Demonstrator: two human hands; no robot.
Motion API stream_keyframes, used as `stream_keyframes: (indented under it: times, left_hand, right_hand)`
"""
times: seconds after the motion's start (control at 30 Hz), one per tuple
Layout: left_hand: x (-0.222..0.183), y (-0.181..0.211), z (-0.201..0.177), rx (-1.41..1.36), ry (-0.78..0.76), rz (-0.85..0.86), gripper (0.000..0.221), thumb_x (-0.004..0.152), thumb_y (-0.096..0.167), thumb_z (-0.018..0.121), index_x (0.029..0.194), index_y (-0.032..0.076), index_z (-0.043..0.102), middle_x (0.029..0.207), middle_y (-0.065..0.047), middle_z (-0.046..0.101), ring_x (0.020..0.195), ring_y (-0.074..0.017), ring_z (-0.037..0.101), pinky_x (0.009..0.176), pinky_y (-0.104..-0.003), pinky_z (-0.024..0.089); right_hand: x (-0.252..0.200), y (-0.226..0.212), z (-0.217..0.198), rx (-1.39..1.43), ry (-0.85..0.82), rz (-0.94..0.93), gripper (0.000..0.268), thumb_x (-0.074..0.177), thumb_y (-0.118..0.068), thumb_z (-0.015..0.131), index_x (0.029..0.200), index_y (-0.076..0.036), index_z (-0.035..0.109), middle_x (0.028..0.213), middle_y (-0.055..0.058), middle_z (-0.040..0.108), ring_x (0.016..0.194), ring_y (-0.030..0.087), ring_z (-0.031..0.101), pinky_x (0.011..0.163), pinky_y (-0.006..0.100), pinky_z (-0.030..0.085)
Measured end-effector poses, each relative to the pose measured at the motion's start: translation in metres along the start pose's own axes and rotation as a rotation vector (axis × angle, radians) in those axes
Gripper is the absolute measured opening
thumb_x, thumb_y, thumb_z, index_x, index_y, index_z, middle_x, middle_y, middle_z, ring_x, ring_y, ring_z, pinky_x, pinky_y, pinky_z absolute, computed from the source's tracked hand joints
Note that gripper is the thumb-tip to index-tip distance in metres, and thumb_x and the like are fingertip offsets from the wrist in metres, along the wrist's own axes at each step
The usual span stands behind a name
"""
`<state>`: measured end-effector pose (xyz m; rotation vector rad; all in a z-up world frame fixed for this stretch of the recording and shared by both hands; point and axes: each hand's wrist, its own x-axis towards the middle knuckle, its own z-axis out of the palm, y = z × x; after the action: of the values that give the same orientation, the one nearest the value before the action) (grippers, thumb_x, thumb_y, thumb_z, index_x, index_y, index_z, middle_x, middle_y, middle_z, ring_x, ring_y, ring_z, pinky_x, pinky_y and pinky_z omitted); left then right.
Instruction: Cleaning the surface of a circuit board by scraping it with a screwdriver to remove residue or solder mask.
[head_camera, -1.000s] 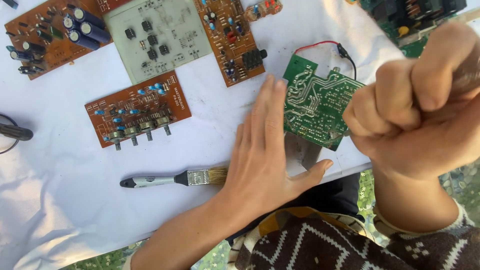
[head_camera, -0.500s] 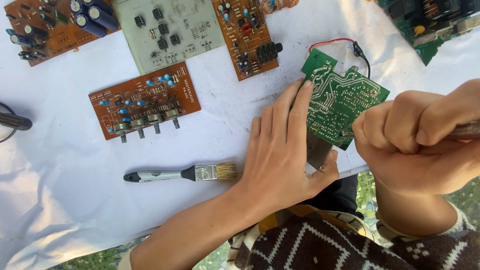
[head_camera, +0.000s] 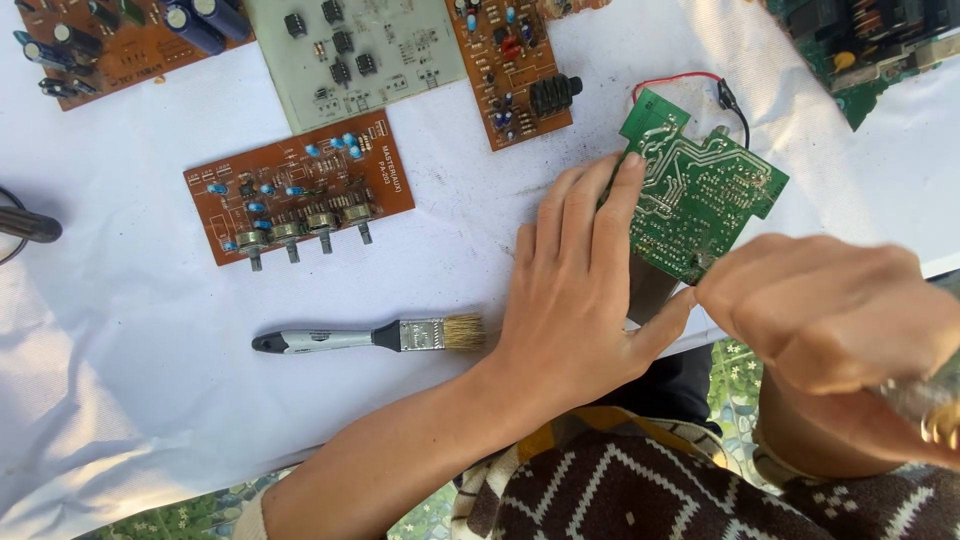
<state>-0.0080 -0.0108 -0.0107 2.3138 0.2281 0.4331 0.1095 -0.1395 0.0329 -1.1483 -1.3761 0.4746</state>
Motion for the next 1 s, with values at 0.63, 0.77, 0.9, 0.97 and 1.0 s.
stream_keyframes:
  times: [0.63, 0.77, 0.9, 0.97, 1.0]
  left_hand:
    - [0.0, -0.004, 0.003, -0.064, 0.005, 0.011, 0.078, 0.103, 0.057, 0.038, 0.155, 0.0, 0.03, 0.155, -0.023, 0.042, 0.144, -0.0415, 0.049, 0.111, -0.056, 0.046]
    - [-0.002, -0.005, 0.004, -0.081, -0.028, -0.015, 0.082, 0.1, 0.058, 0.042, 0.158, 0.003, 0.026, 0.159, -0.021, 0.039, 0.147, -0.0417, 0.046, 0.11, -0.057, 0.044]
    - [-0.002, -0.006, 0.005, -0.123, -0.05, -0.034, 0.092, 0.095, 0.07, 0.027, 0.159, 0.003, 0.025, 0.162, -0.021, 0.037, 0.149, -0.0419, 0.044, 0.112, -0.058, 0.04]
    - [-0.002, -0.005, 0.004, -0.101, -0.031, -0.024, 0.088, 0.098, 0.067, 0.027, 0.158, 0.003, 0.026, 0.16, -0.021, 0.039, 0.148, -0.0413, 0.045, 0.112, -0.057, 0.042]
    - [-0.002, -0.005, 0.004, -0.079, -0.012, -0.01, 0.085, 0.1, 0.065, 0.027, 0.157, 0.002, 0.028, 0.159, -0.021, 0.04, 0.147, -0.0408, 0.047, 0.112, -0.056, 0.044]
  right_hand:
    - [0.006, 0.019, 0.002, 0.171, 0.257, 0.018, 0.058, 0.122, -0.064, 0.041, 0.081, -0.024, 0.032, 0.057, -0.006, 0.014, 0.047, 0.012, 0.009, 0.049, 0.034, 0.013]
    - [0.027, 0.004, 0.016, -0.046, 0.084, 0.063, 0.089, 0.12, -0.073, 0.026, 0.054, -0.012, 0.027, 0.049, 0.0, 0.018, 0.04, 0.013, 0.014, 0.041, 0.032, 0.014]
    - [0.02, 0.002, 0.019, -0.075, -0.121, -0.019, 0.081, 0.118, -0.068, 0.019, 0.059, -0.015, 0.028, 0.053, -0.005, 0.02, 0.044, 0.011, 0.017, 0.04, 0.027, 0.017]
    - [0.027, -0.009, 0.023, -0.09, -0.09, 0.026, 0.068, 0.113, -0.053, 0.024, 0.058, -0.012, 0.025, 0.056, 0.0, 0.017, 0.045, 0.014, 0.015, 0.042, 0.03, 0.017]
    - [0.03, -0.015, 0.024, -0.108, -0.057, 0.068, 0.057, 0.107, -0.037, 0.029, 0.058, -0.009, 0.022, 0.058, 0.004, 0.013, 0.047, 0.017, 0.012, 0.044, 0.033, 0.018]
